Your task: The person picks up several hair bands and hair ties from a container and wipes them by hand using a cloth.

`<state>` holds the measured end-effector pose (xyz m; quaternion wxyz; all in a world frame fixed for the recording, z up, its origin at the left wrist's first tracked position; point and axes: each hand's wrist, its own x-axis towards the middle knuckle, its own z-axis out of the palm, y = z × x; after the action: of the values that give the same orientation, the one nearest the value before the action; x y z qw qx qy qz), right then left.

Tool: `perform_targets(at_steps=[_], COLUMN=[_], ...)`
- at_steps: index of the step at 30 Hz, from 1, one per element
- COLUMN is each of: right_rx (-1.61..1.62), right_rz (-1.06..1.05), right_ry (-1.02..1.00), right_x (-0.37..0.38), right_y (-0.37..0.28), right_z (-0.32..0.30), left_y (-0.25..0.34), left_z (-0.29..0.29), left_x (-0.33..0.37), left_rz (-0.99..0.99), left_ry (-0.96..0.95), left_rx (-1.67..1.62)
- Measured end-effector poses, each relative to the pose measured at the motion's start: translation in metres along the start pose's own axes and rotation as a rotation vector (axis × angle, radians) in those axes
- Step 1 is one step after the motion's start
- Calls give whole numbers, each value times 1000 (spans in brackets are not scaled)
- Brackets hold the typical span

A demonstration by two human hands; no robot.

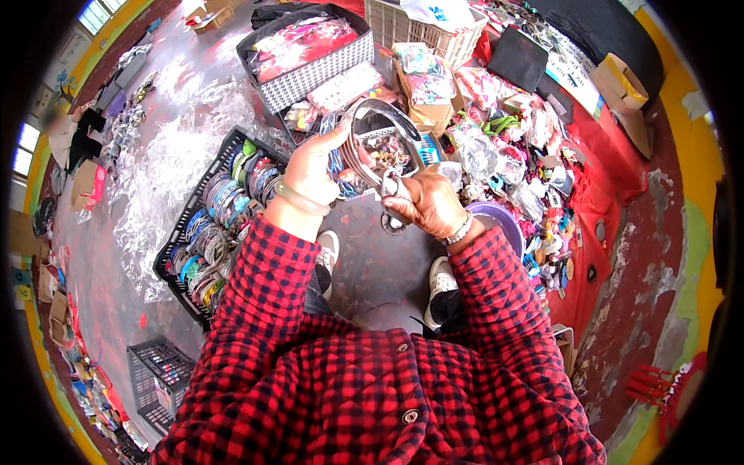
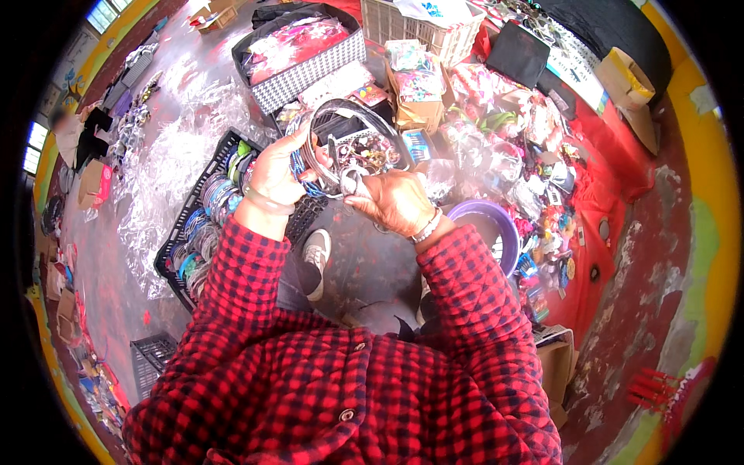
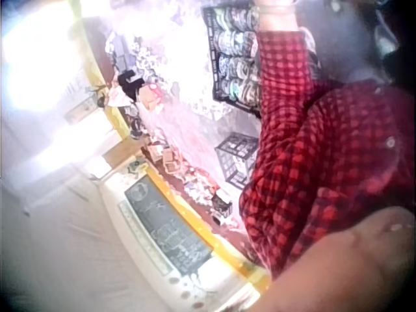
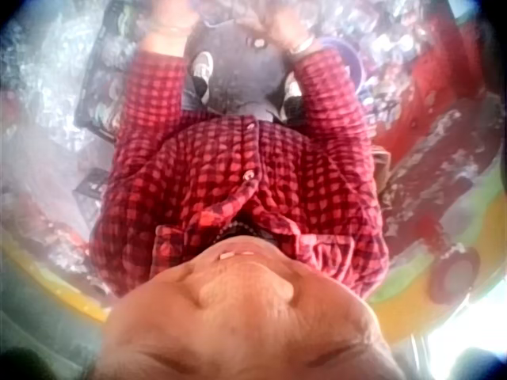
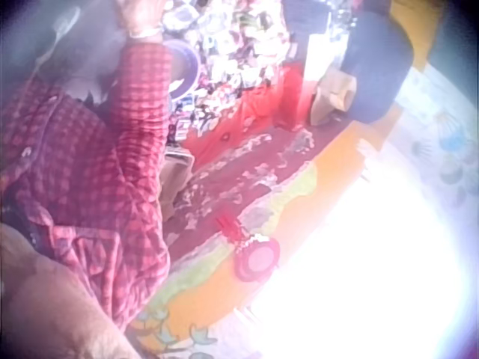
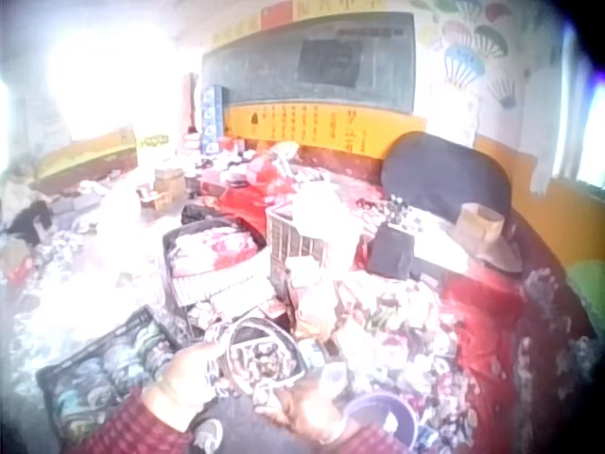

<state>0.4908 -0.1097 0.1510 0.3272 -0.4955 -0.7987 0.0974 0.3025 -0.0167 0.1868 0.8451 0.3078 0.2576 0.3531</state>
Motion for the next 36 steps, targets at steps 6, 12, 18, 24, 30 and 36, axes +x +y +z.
perform_targets(at_steps=[6, 12, 18, 24, 30, 36], right_rx=[-7, -31, -107, -297, -87, 1979], right_rz=[4, 3, 40, 538, 433, 563], right_ry=[-28, -43, -78, -184, 92, 364], right_x=[-1, -10, -11, -11, -25, -19], right_y=[-1, 16, 19, 26, 81, 53], right_z=[-4, -2, -1, -20, -32, -35], left_y=[3, 9, 4, 23, 9, -31], left_z=[-5, -21, -27, -36, -15, -7], left_x=[0, 5, 11, 8, 3, 15], left_rz=[-8, 27, 15, 260, 299, 285], left_ry=[-10, -18, -2, 57, 33, -138], left_rx=[23, -12, -10, 2, 401, 626])
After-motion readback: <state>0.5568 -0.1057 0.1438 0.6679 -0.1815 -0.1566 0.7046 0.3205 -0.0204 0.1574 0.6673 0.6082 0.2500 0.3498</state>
